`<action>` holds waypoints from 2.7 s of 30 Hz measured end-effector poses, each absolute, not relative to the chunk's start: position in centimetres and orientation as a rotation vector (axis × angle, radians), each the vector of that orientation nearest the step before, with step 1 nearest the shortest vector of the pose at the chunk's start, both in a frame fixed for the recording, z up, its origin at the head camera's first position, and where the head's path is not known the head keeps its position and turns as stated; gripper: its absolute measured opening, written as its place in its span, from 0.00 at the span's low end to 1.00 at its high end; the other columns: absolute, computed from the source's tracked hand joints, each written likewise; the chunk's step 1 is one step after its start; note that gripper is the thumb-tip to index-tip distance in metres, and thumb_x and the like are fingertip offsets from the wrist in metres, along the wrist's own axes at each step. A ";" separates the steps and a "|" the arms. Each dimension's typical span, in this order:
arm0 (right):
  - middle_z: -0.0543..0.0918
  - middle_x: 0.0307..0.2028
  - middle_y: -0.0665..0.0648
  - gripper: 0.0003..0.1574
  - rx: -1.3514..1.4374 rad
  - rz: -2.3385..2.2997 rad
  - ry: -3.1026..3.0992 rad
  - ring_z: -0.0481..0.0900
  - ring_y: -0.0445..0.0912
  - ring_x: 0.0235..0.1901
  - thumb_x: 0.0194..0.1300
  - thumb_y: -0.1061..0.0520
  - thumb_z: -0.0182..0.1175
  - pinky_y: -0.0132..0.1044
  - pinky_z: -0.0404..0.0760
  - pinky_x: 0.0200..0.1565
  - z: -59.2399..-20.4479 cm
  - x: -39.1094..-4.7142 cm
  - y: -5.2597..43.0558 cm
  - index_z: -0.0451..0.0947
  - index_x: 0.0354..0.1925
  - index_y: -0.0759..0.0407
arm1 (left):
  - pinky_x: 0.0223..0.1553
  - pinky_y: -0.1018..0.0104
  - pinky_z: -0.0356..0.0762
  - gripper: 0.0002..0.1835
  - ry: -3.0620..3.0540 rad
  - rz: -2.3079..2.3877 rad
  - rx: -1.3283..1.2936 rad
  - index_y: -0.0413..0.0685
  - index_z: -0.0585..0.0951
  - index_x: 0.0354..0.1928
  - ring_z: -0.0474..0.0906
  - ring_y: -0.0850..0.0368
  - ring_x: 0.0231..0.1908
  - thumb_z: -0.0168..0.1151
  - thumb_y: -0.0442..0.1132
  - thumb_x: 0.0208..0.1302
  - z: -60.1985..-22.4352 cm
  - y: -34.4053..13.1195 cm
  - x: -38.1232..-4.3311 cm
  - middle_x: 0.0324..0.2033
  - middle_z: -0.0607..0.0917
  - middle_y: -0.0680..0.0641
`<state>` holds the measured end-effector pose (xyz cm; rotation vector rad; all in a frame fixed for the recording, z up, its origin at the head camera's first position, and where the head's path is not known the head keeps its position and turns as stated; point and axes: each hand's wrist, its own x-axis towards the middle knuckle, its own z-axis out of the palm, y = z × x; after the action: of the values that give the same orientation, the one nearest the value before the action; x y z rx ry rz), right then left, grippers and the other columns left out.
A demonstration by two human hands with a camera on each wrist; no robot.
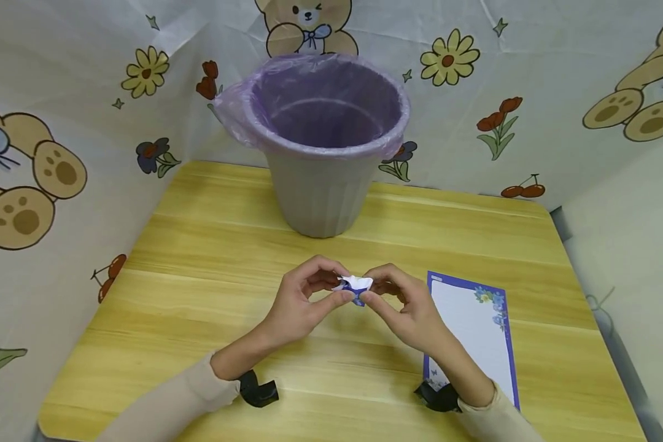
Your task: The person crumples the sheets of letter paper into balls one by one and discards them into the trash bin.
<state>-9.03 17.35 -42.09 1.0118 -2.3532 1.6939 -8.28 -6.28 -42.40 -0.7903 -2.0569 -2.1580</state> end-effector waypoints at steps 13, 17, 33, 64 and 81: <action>0.88 0.32 0.57 0.09 1.157 1.795 -2.122 0.85 0.44 0.29 0.70 0.74 0.66 0.33 0.90 0.35 -40.4 -9.6 16.1 0.83 0.40 0.62 | 0.50 0.64 0.91 0.12 -1.975 -2.128 -0.749 0.44 0.85 0.43 0.87 0.60 0.42 0.76 0.24 0.62 -41.3 -6.5 -8.1 0.41 0.88 0.41; 0.89 0.32 0.54 0.14 1.121 1.705 -2.302 0.86 0.41 0.30 0.69 0.73 0.68 0.33 0.90 0.37 -39.9 -9.3 16.1 0.83 0.39 0.53 | 0.50 0.64 0.91 0.12 -2.005 -2.119 -0.745 0.45 0.86 0.44 0.86 0.61 0.42 0.75 0.25 0.63 -41.4 -7.1 -7.7 0.41 0.88 0.42; 0.85 0.56 0.57 0.17 0.778 1.706 -2.357 0.86 0.44 0.53 0.75 0.64 0.65 0.30 0.88 0.55 -35.6 -15.1 16.8 0.80 0.60 0.62 | 0.46 0.68 0.90 0.13 -1.978 -2.196 -0.646 0.43 0.84 0.47 0.86 0.60 0.41 0.74 0.23 0.64 -41.8 -7.8 -7.3 0.44 0.87 0.44; 0.66 0.77 0.59 0.35 0.518 2.183 -2.193 0.72 0.59 0.72 0.81 0.44 0.54 0.54 0.82 0.65 -30.6 -28.7 16.7 0.63 0.81 0.39 | 0.45 0.68 0.91 0.13 -1.983 -2.246 -0.639 0.42 0.82 0.48 0.85 0.63 0.42 0.71 0.24 0.67 -44.0 -7.8 -6.0 0.45 0.85 0.41; 0.69 0.76 0.64 0.34 0.469 2.171 -2.167 0.77 0.59 0.66 0.80 0.44 0.54 0.39 0.85 0.53 -31.1 -28.7 16.1 0.64 0.80 0.36 | 0.48 0.68 0.90 0.14 -1.994 -2.201 -0.568 0.44 0.83 0.49 0.85 0.60 0.43 0.73 0.25 0.66 -43.0 -8.7 -7.0 0.45 0.86 0.47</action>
<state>-28.67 16.15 -31.14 0.4688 -2.1673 2.1706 -7.00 -8.70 -42.98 -0.5676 -1.9943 -2.2008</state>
